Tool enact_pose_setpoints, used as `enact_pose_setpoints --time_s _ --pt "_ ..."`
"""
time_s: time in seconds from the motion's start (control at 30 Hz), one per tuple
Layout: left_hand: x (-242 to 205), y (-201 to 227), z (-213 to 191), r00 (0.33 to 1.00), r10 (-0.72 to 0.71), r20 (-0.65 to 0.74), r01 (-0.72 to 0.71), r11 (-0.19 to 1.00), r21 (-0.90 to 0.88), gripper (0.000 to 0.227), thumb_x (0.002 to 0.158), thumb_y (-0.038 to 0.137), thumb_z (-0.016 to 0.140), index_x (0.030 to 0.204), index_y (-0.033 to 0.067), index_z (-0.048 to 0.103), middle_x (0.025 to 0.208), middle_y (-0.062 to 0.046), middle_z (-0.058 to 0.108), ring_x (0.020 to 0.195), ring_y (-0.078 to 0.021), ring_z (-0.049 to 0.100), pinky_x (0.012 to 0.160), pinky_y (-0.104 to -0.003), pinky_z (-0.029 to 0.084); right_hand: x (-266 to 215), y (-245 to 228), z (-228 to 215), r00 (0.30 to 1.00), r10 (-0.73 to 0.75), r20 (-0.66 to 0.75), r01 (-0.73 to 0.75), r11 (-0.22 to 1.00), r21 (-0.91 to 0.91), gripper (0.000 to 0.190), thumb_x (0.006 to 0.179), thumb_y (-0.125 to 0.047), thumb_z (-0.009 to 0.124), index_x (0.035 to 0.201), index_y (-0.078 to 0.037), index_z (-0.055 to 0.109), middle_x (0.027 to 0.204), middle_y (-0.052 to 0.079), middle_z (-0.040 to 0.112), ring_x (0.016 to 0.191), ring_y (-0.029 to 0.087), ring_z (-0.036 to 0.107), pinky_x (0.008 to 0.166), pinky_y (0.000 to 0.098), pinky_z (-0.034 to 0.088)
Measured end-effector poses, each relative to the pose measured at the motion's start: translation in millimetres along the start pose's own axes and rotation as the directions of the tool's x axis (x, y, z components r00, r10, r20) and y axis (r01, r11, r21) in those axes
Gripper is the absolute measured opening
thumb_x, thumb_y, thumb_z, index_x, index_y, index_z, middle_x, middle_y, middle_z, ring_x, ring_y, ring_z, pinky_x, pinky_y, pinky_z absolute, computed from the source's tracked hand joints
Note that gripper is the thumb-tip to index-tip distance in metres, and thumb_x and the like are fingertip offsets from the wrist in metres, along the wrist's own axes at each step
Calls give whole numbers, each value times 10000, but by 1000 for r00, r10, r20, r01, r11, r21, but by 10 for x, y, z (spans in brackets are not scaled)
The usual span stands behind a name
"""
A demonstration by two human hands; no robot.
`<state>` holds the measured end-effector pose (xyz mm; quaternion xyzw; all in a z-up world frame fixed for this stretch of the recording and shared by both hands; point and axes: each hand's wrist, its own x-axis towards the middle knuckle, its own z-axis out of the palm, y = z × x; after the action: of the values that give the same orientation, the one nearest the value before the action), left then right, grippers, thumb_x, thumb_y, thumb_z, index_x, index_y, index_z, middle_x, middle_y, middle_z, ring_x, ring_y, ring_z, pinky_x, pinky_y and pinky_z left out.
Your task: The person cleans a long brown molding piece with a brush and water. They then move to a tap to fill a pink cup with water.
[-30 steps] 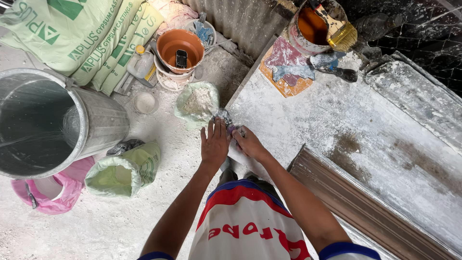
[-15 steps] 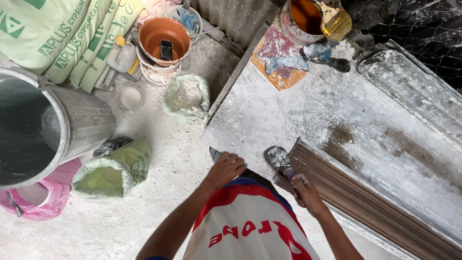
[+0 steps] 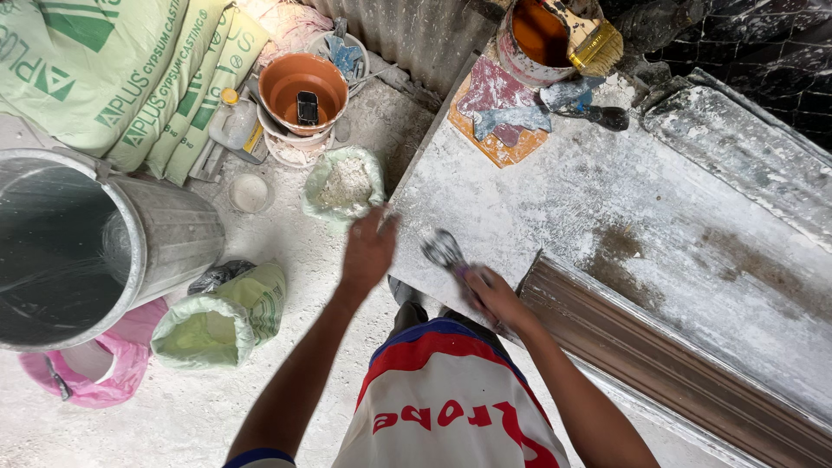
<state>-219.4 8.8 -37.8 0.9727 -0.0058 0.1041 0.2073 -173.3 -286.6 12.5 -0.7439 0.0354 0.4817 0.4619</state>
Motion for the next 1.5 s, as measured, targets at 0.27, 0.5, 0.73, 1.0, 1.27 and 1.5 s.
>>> enact_pose_setpoints --time_s 0.27,0.5,0.73,1.0,1.27,1.5 --pt "50 768 241 977 -148 151 141 989 51 536 973 224 552 1468 36 473 1571 -164 438 1493 -307 346 1183 -583 259 544 -600 260 995 -96 18 96 995 24 376 1060 -418 489 1083 -51 565 604 -3 537 403 85 408 370 280 341" --pt "424 687 292 974 -129 188 108 987 120 521 991 234 536 1498 126 487 1588 -114 434 1505 -300 338 1189 -596 261 616 -662 130 1000 -28 5 27 987 157 319 1032 -416 504 1034 -104 574 565 21 518 366 103 373 340 291 287" --pt "282 355 65 963 -224 150 227 974 -2 560 991 239 536 1530 129 429 1601 -207 375 1497 -395 307 1191 -571 274 800 -625 478 987 -157 -44 161 980 115 364 1066 -435 486 1013 -83 560 651 7 573 437 88 475 387 269 384" --pt "-179 1080 203 582 -437 686 788 95 -608 663 1012 330 502 1577 94 247 1343 -247 577 1190 -360 584 995 -442 504 -107 12 597 951 -308 34 310 944 -113 484 1032 -356 500 1419 -82 404 1135 131 632 1003 210 641 889 353 526" --pt "587 855 273 858 -264 440 500 622 -603 410 1052 273 516 1385 38 479 1129 -214 689 989 -405 706 850 -491 560 -364 510 -291 888 -207 -410 169 977 -127 478 1010 -335 561 1446 -145 514 1374 146 603 1265 269 599 1030 393 496" --pt "1305 1026 411 938 -125 324 286 808 -515 518 878 125 625 1370 34 490 1204 -214 629 1082 -412 643 916 -501 515 -610 1066 -818 563 -246 -789 171 969 -180 406 996 -264 583 1340 -50 604 1308 202 628 1225 345 605 1032 452 469"
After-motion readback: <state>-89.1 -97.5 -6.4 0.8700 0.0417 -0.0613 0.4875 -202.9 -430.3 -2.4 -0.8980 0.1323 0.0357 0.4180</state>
